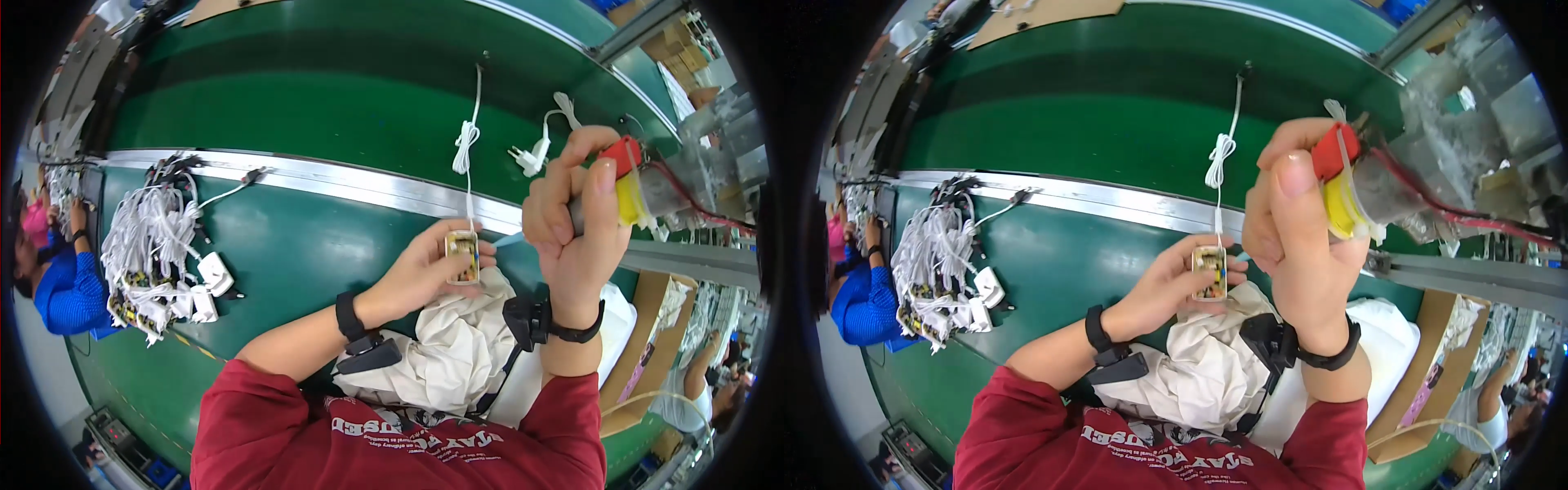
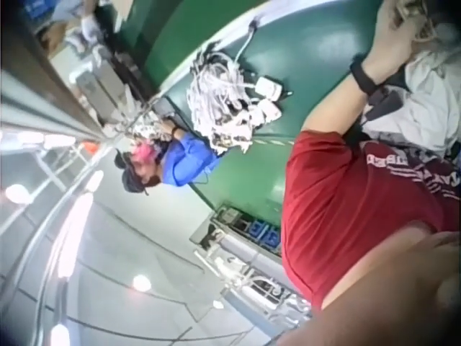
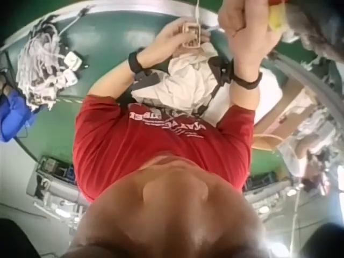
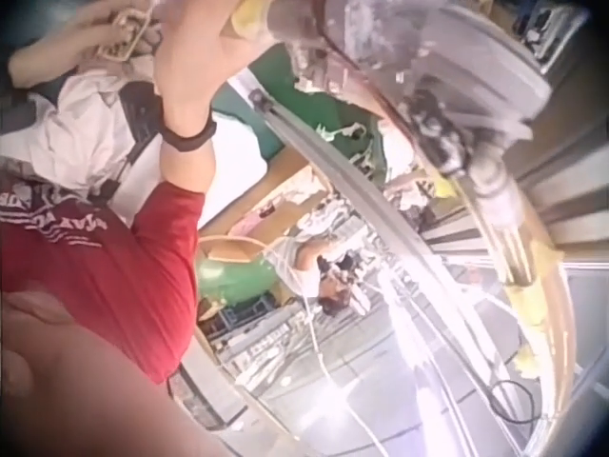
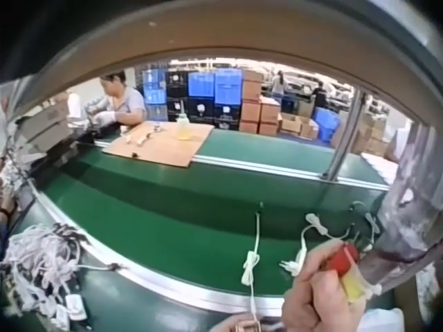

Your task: The person picks up a circuit board and places it into a white plastic housing, then applies glue to the components using a dispenser. The person then sets the assembled unit onto the conveyor belt and repeats the process.

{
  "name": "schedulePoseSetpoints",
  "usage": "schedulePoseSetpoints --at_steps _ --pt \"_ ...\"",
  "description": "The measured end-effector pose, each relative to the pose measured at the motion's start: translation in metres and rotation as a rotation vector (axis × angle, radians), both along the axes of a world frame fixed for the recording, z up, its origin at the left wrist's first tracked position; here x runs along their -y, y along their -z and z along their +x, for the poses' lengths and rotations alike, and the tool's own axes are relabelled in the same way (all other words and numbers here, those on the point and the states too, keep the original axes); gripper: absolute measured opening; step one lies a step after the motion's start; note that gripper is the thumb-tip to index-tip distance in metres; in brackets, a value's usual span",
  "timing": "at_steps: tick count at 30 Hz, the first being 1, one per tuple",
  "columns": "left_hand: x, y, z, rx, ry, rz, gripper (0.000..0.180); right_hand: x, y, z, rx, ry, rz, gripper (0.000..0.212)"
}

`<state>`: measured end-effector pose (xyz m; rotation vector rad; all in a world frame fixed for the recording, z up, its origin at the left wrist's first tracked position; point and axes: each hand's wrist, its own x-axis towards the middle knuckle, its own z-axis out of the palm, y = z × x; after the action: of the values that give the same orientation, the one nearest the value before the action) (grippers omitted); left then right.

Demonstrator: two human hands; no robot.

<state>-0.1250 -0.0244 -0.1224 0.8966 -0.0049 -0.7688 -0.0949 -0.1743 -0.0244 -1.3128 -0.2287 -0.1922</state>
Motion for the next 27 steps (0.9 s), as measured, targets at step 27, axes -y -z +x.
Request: schedulePoseSetpoints --at_steps 27 --pt "-0.009 0.012 -0.008 -0.039 0.042 -0.186 0.044 -0.004 0.006 0.005 0.015 -0.205 -0.122 0.035"
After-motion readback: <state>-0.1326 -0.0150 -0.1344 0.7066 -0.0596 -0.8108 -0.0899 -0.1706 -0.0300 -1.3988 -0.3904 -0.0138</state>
